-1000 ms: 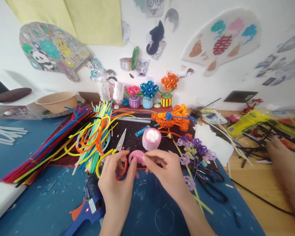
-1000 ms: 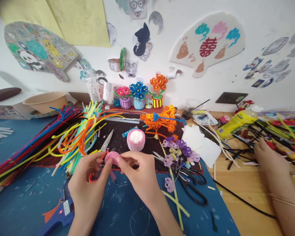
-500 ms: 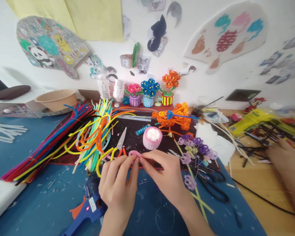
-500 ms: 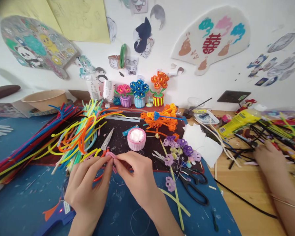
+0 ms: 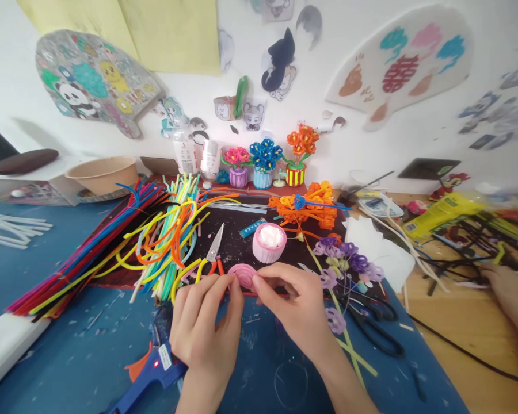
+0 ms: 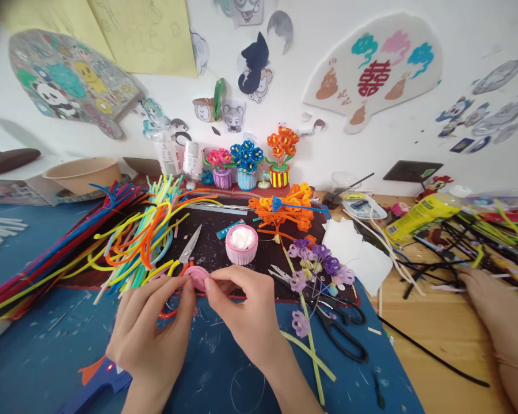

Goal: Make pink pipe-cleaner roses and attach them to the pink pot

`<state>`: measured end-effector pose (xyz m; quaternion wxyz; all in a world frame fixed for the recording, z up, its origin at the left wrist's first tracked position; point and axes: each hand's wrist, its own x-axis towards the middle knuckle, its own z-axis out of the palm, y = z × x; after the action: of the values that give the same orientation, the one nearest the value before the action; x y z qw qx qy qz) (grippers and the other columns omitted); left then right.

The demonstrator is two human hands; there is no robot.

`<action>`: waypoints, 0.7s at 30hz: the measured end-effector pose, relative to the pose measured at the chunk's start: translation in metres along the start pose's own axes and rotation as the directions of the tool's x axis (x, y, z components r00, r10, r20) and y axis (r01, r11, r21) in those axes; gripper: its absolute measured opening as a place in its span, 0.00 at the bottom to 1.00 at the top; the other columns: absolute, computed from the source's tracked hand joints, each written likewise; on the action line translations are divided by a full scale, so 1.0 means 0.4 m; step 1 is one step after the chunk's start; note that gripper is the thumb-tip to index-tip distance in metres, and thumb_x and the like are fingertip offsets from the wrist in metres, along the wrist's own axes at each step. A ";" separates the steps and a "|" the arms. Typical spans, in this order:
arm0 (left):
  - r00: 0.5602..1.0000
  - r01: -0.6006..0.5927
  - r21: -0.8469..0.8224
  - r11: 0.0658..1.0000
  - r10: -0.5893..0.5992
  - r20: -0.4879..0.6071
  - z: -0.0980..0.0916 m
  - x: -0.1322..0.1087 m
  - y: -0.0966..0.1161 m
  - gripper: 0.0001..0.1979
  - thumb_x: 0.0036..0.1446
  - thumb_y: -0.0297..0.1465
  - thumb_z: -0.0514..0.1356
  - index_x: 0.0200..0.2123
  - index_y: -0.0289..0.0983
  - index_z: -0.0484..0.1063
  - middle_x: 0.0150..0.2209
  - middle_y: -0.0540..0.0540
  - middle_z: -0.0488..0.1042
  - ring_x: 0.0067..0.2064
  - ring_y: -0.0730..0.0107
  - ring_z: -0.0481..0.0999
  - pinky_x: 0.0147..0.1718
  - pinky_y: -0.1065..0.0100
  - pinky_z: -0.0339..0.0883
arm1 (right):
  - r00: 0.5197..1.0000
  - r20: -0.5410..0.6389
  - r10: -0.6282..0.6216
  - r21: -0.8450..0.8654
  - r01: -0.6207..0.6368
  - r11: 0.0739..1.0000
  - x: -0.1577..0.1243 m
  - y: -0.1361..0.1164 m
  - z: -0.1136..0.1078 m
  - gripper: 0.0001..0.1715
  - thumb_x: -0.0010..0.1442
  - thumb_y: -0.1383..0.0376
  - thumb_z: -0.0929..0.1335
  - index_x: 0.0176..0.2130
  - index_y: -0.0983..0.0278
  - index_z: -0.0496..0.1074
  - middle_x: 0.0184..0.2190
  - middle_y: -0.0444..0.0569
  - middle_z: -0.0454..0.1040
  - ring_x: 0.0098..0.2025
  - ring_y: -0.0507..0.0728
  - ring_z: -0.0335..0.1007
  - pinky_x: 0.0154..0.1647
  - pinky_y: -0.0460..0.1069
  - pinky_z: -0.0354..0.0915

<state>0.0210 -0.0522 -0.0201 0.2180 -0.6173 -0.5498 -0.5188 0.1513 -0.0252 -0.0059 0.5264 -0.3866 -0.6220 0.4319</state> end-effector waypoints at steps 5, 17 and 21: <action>0.998 0.066 -0.038 0.997 -0.066 -0.013 -0.005 -0.011 0.000 0.09 0.55 0.20 0.66 0.38 0.38 0.77 0.33 0.46 0.78 0.32 0.69 0.76 0.34 0.67 0.69 | 0.985 0.015 0.172 0.127 -0.173 0.977 0.004 0.002 -0.009 0.06 0.59 0.65 0.72 0.30 0.64 0.78 0.20 0.42 0.76 0.21 0.50 0.73 0.23 0.41 0.69; 0.851 0.495 -0.326 0.805 -0.375 0.366 -0.013 0.000 -0.004 0.04 0.61 0.28 0.63 0.32 0.39 0.75 0.29 0.53 0.76 0.29 0.75 0.71 0.29 0.75 0.64 | 0.931 0.152 0.331 0.237 -0.360 0.902 0.014 0.021 -0.017 0.09 0.57 0.61 0.74 0.32 0.64 0.77 0.21 0.42 0.74 0.21 0.50 0.73 0.23 0.42 0.67; 0.830 0.520 -0.341 0.783 -0.369 0.418 -0.014 -0.001 -0.001 0.06 0.60 0.29 0.63 0.30 0.39 0.74 0.26 0.54 0.74 0.26 0.76 0.68 0.27 0.75 0.63 | 0.933 0.163 0.320 0.225 -0.351 0.909 0.015 0.029 -0.022 0.10 0.58 0.59 0.74 0.31 0.64 0.76 0.21 0.42 0.74 0.22 0.49 0.71 0.24 0.42 0.67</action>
<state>0.0182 -0.0569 -0.0184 -0.1527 -0.5781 -0.5776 -0.5557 0.1596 -0.0147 -0.0144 0.4496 -0.3912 -0.5176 0.6140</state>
